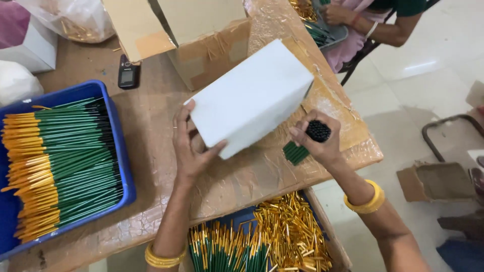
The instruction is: Sorting and packaging green and gold paintbrushes into containers.
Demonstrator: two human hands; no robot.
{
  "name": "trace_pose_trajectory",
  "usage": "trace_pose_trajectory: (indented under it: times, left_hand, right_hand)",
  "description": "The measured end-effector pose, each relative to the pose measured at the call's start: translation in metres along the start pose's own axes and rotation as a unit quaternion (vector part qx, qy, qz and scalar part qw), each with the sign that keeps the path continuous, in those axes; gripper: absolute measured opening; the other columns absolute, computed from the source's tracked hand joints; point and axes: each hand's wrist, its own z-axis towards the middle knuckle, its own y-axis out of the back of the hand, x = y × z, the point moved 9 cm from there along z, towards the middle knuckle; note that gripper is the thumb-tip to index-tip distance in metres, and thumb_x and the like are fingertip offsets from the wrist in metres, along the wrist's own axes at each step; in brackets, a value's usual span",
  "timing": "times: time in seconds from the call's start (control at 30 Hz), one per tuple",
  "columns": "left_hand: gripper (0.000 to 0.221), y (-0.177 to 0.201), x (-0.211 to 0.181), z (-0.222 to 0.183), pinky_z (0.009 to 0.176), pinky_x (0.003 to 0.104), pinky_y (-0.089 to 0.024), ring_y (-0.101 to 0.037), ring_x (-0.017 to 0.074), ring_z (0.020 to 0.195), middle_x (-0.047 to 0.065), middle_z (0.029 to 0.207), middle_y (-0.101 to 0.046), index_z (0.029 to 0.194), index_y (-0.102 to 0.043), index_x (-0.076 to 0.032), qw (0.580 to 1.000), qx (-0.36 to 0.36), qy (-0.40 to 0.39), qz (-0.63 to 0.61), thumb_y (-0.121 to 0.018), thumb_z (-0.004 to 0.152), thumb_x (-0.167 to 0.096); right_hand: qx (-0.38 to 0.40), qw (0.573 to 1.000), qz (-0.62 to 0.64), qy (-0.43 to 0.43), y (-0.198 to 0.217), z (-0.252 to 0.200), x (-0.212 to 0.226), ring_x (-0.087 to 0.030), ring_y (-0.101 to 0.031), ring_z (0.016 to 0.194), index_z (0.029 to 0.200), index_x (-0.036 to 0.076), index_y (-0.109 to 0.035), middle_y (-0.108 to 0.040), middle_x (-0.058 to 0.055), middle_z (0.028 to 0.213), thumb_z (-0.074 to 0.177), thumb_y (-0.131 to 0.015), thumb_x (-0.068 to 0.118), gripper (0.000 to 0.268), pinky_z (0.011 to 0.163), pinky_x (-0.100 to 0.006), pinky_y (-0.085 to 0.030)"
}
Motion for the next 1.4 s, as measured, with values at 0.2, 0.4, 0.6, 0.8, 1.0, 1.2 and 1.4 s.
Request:
trace_pose_trajectory:
  times: [0.2, 0.4, 0.6, 0.8, 1.0, 1.2, 1.4]
  left_hand:
    - [0.089, -0.013, 0.068, -0.026, 0.121, 0.042, -0.041, -0.044, 0.0265, 0.145, 0.016, 0.150, -0.043, 0.155, -0.036, -0.002, 0.776, -0.116, 0.206, -0.584, -0.076, 0.094, -0.053]
    - [0.066, 0.031, 0.080, -0.056, 0.134, 0.037, -0.021, -0.026, 0.0213, 0.160, 0.009, 0.177, -0.013, 0.163, 0.005, -0.019, 0.973, -0.213, -0.034, 0.083, -0.040, 0.123, -0.046]
    - [0.087, 0.034, 0.121, -0.047, 0.128, 0.033, -0.042, -0.041, 0.0153, 0.153, -0.002, 0.171, -0.034, 0.168, -0.024, -0.023, 0.715, -0.298, 0.210, -0.596, -0.047, 0.100, -0.073]
    - [0.087, 0.038, 0.123, -0.047, 0.122, 0.034, -0.046, -0.043, 0.0095, 0.149, -0.007, 0.168, -0.035, 0.166, -0.024, -0.031, 0.706, -0.300, 0.210, -0.607, -0.053, 0.096, -0.073]
    - [0.086, 0.042, 0.123, -0.045, 0.124, 0.036, -0.047, -0.041, 0.0092, 0.151, -0.009, 0.166, -0.035, 0.163, -0.025, -0.031, 0.685, -0.305, 0.210, -0.628, -0.054, 0.093, -0.071]
    - [0.086, 0.044, 0.117, -0.044, 0.129, 0.034, -0.038, -0.039, 0.0135, 0.153, -0.005, 0.169, -0.034, 0.167, -0.025, -0.022, 0.704, -0.309, 0.204, -0.605, -0.051, 0.100, -0.070]
    - [0.084, 0.044, 0.117, -0.046, 0.136, 0.035, -0.032, -0.033, 0.0141, 0.158, -0.004, 0.172, -0.031, 0.167, -0.023, -0.023, 0.729, -0.311, 0.185, -0.581, -0.050, 0.102, -0.069]
  right_hand:
    - [-0.041, 0.999, -0.003, 0.002, 0.014, 0.001, 0.007, -0.013, -0.064, 0.069, 0.090, 0.004, -0.054, -0.062, -0.006, 0.082, 0.092, -0.071, -0.006, 0.020, 0.063, -0.028, -0.055]
    - [-0.014, 0.994, 0.088, 0.067, -0.005, 0.041, 0.040, -0.013, -0.059, 0.060, 0.093, 0.004, -0.053, -0.060, -0.006, 0.080, 0.099, -0.067, -0.006, 0.019, 0.065, -0.032, -0.057]
    - [0.009, 0.990, 0.099, 0.097, -0.053, 0.101, 0.026, -0.015, -0.059, 0.061, 0.096, 0.004, -0.051, -0.058, -0.006, 0.075, 0.102, -0.071, -0.006, 0.024, 0.062, -0.029, -0.054]
    - [0.006, 0.996, -0.012, 0.085, -0.070, 0.118, -0.011, -0.014, -0.060, 0.066, 0.094, 0.002, -0.052, -0.059, -0.006, 0.078, 0.101, -0.074, -0.007, 0.025, 0.065, -0.030, -0.054]
    - [0.011, 0.998, 0.026, 0.064, -0.074, 0.120, -0.022, -0.013, -0.062, 0.067, 0.093, 0.004, -0.052, -0.059, -0.004, 0.080, 0.099, -0.076, -0.006, 0.026, 0.064, -0.028, -0.055]
    - [0.018, 0.999, -0.003, 0.042, -0.077, 0.120, -0.034, -0.012, -0.062, 0.066, 0.092, 0.004, -0.052, -0.060, -0.005, 0.079, 0.098, -0.076, -0.005, 0.026, 0.062, -0.027, -0.053]
    - [0.019, 0.999, -0.025, 0.032, -0.080, 0.120, -0.035, -0.011, -0.062, 0.066, 0.091, 0.004, -0.052, -0.060, -0.004, 0.078, 0.098, -0.076, -0.004, 0.027, 0.062, -0.026, -0.052]
